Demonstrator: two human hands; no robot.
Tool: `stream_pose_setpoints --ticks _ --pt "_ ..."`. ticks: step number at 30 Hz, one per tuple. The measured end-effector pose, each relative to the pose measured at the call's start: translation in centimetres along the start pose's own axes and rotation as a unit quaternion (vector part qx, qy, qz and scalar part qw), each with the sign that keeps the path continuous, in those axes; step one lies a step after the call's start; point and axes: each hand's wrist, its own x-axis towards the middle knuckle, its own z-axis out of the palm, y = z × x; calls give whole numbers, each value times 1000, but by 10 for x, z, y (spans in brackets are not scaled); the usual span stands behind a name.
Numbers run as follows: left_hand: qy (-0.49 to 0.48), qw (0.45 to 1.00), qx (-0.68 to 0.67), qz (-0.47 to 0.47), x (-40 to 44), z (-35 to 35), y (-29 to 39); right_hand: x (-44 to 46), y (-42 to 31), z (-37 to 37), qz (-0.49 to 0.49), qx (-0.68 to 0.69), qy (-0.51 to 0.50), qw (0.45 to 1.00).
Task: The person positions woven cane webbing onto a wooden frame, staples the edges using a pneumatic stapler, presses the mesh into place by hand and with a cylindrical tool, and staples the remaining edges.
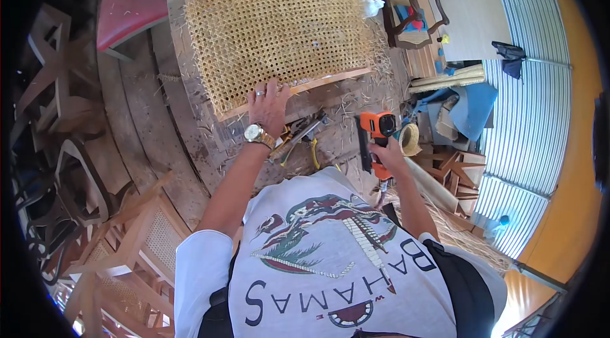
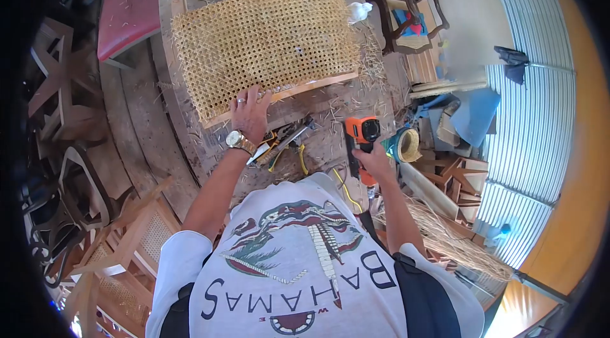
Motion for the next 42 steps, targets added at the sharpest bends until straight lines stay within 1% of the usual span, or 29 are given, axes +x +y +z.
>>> stream_pose_setpoints --ticks 1,2,4,5,8,9,12,13,16,17,19,21,23,26,29,32,33,36,39,42 --pt "2 1000 -2 -3 -1 2 1 1 20 -6 -15 15 21 1000" --pt "5 1000 -4 -4 -3 3 3 8 38 -13 -51 -36 42 997" --pt "11 1000 0 -5 -5 1 3 15 39 -16 -127 -133 83 979" --pt "24 1000 5 1 -8 3 1 18 38 -21 -111 -198 84 970" --pt "38 999 -28 12 -15 -7 9 83 94 -20 -252 -282 167 911" --pt "55 998 -27 7 -19 -2 9 99 102 -21 -241 -348 171 890" --pt "105 993 -42 -27 -28 -19 39 140 113 -30 -281 -406 154 856" --pt "82 991 -87 -67 -32 -25 52 145 114 -32 -291 -420 144 847" --pt "57 978 -176 -92 -44 -34 88 154 118 -34 -274 -405 63 870" --pt "89 968 -200 -123 -46 -38 105 159 121 -33 -281 -398 59 871" --pt "166 967 -151 -122 -47 -49 142 164 132 -31 -290 -385 53 875" --pt "163 956 -199 -138 -59 -47 156 162 133 -34 -296 -386 54 872" --pt "73 923 -337 -173 -79 -40 152 160 128 -37 -296 -379 49 875" --pt "105 950 -269 -119 -63 -82 196 157 123 -43 -282 -369 33 885" --pt "135 905 -372 -154 -42 -123 243 156 118 -43 -270 -365 26 891" --pt "71 855 -511 -50 -43 -152 251 162 125 -41 -269 -353 29 896" --pt "45 853 -519 28 -37 -171 254 166 132 -39 -269 -353 31 895" --pt "-13 760 -636 135 -29 -202 277 165 134 -37 -257 -355 28 898" --pt "-101 620 -763 152 -21 -222 298 157 123 -41 -249 -347 18 904" --pt "-103 539 -816 179 -17 -219 327 157 122 -42 -252 -343 17 905"
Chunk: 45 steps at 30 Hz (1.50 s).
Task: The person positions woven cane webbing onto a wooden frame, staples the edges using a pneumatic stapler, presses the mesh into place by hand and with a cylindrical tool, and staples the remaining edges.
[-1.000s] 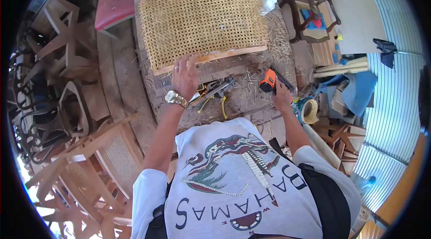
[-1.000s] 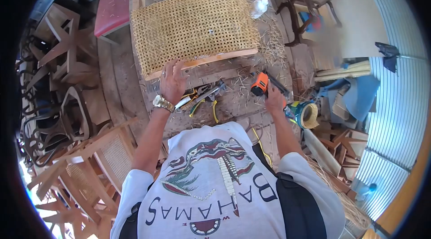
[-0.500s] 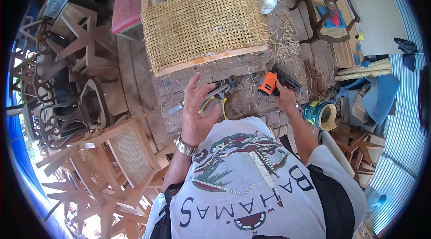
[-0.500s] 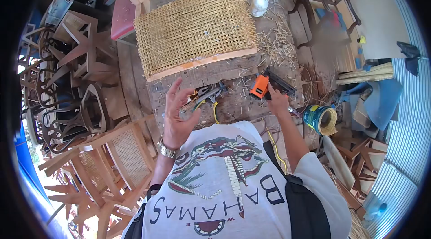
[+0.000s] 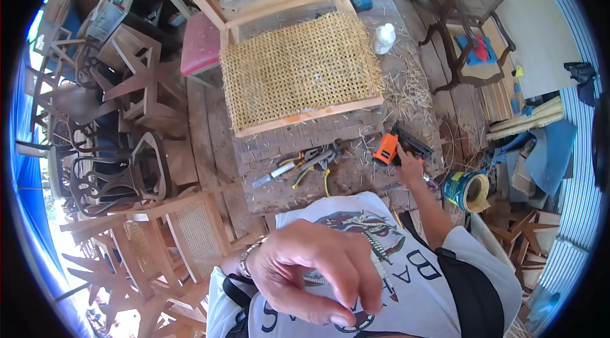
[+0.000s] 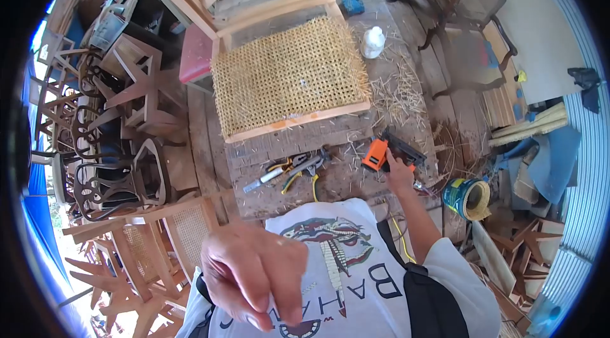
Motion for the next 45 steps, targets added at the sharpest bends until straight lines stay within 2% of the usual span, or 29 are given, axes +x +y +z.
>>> stream_pose_setpoints --ticks 1,3,6,10,13,15,21,24,32,36,39,41,44,45 --pt "-58 998 2 -33 6 -3 4 1 2 3 -2 -5 4 1000" --pt "-34 994 -99 -31 1 7 -13 0 5 6 -6 -8 12 1000" --pt "-13 990 -137 -26 0 15 -22 1 5 5 0 -4 5 1000" --pt "-20 990 -134 38 2 22 -40 0 5 3 1 -1 2 1000" --pt "-29 991 -122 53 2 20 -45 3 3 2 -3 0 6 1000" --pt "25 993 -115 -13 -1 34 -37 1 3 1 -1 -3 -1 1000" --pt "102 994 -28 -6 20 37 -29 6 17 19 -15 14 17 1000" --pt "92 995 -35 -6 27 31 -29 11 16 19 -7 5 -9 1000" --pt "67 997 -49 -8 13 23 -27 1 9 5 -15 7 10 1000" --pt "183 982 34 -44 -34 18 -39 2 1 -4 -21 16 8 1000" --pt "374 917 122 -69 -72 -3 -48 7 5 3 -27 15 7 999" --pt "480 843 230 -80 -99 -33 -53 5 6 5 -25 9 10 1000" --pt "544 715 400 -183 -126 -88 -48 5 6 8 -35 2 36 999" --pt "514 677 482 -212 -132 -107 -50 3 4 10 -24 -7 36 999"
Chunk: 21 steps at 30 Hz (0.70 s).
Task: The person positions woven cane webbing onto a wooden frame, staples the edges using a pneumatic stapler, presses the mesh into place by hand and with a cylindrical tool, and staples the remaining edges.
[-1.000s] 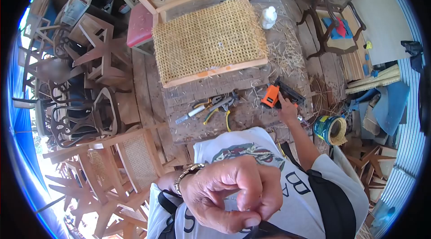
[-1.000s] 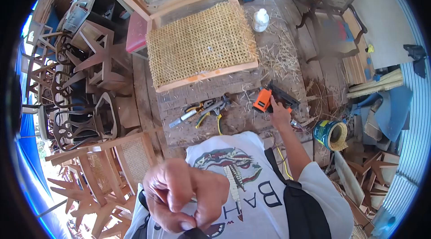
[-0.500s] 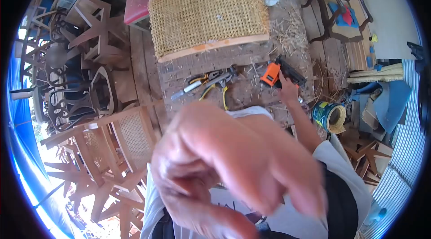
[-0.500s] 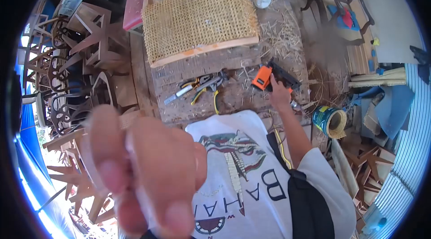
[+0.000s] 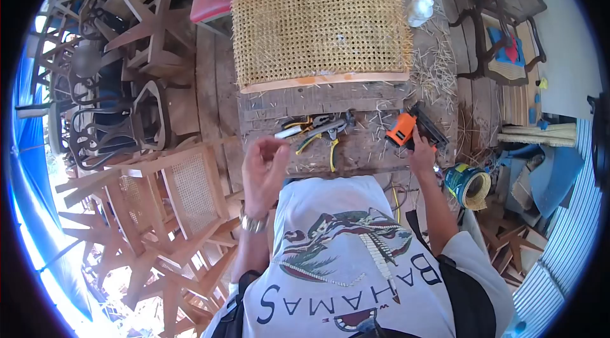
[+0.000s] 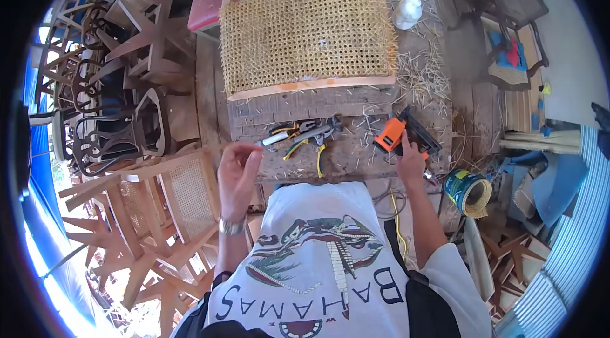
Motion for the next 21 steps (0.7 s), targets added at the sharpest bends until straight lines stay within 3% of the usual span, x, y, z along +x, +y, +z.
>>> stream_pose_setpoints --ticks 2,5,11,12,15,20,21 --pt "4 981 186 61 33 -3 -25 0 -5 2 20 -20 3 1000" --pt "-22 926 289 244 82 5 -61 -3 -7 9 27 -60 11 998" --pt "-76 864 370 332 143 33 -90 -5 -21 15 54 -82 36 995" --pt "-117 878 334 321 146 29 -86 -5 -22 16 65 -97 23 993" --pt "-56 910 228 340 167 10 -100 -5 -21 22 52 -88 56 993" --pt "195 932 264 154 223 -69 -124 -3 -20 26 73 -101 42 991" --pt "152 966 194 72 240 -84 -140 -4 -19 27 71 -98 46 992"
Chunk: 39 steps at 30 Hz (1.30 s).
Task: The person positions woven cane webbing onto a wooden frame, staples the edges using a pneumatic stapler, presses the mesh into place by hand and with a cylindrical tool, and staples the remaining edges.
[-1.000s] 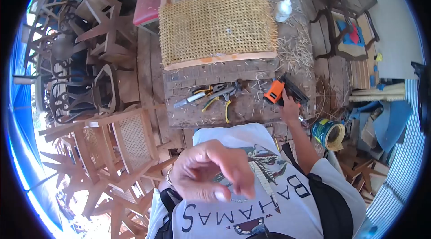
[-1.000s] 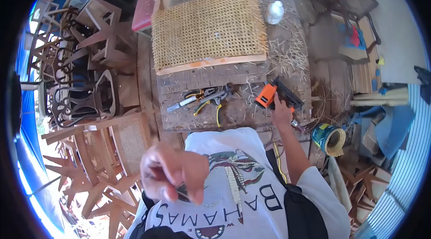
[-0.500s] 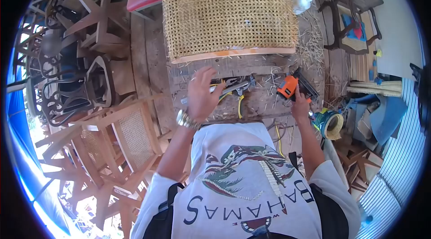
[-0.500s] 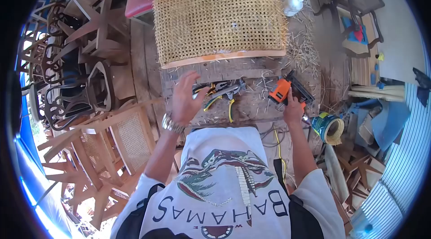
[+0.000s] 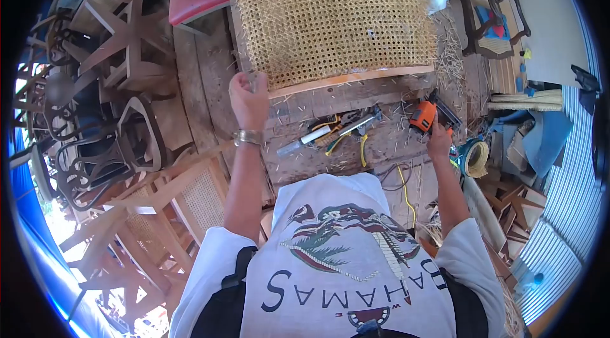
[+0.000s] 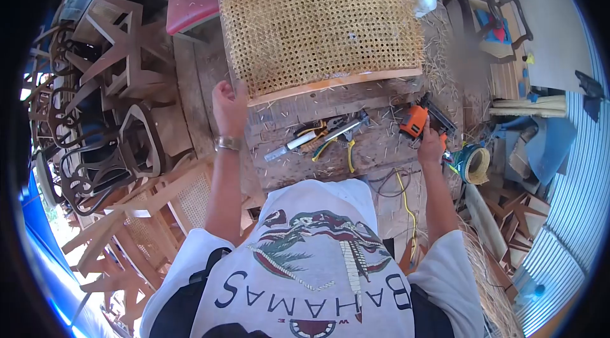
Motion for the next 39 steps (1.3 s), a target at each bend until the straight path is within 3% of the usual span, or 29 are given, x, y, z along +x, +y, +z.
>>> stream_pose_setpoints --ticks 2,5,14,17,20,23,24,26,29,33,38,39 --pt "-108 971 -125 -172 28 -4 -35 0 -3 0 0 -2 -8 1000" --pt "-156 968 -114 -161 37 -9 -22 1 -4 -4 -1 -14 -20 1000" --pt "-155 968 -87 -176 41 -6 -10 5 -2 -9 -10 39 -30 999" --pt "-135 957 -186 -177 39 -5 2 5 -1 -8 -6 43 -24 999" --pt "-170 955 -183 -156 45 2 -11 5 -1 -7 -6 51 -26 998" --pt "-151 978 89 -116 45 -1 18 7 -7 -18 15 40 -73 996" --pt "-147 977 105 -113 44 0 21 7 -9 -18 22 32 -80 996" --pt "-138 976 134 -106 42 3 26 10 -10 -20 34 14 -89 995" --pt "-175 978 40 -108 46 3 -1 16 -18 -23 62 -21 -114 991" --pt "-159 978 98 -96 45 0 20 15 -13 -15 37 -65 -85 994" --pt "-158 979 108 -65 44 1 20 11 -60 -71 100 -99 -129 982" --pt "-160 979 103 -68 44 0 20 11 -85 -96 67 -17 -115 991"
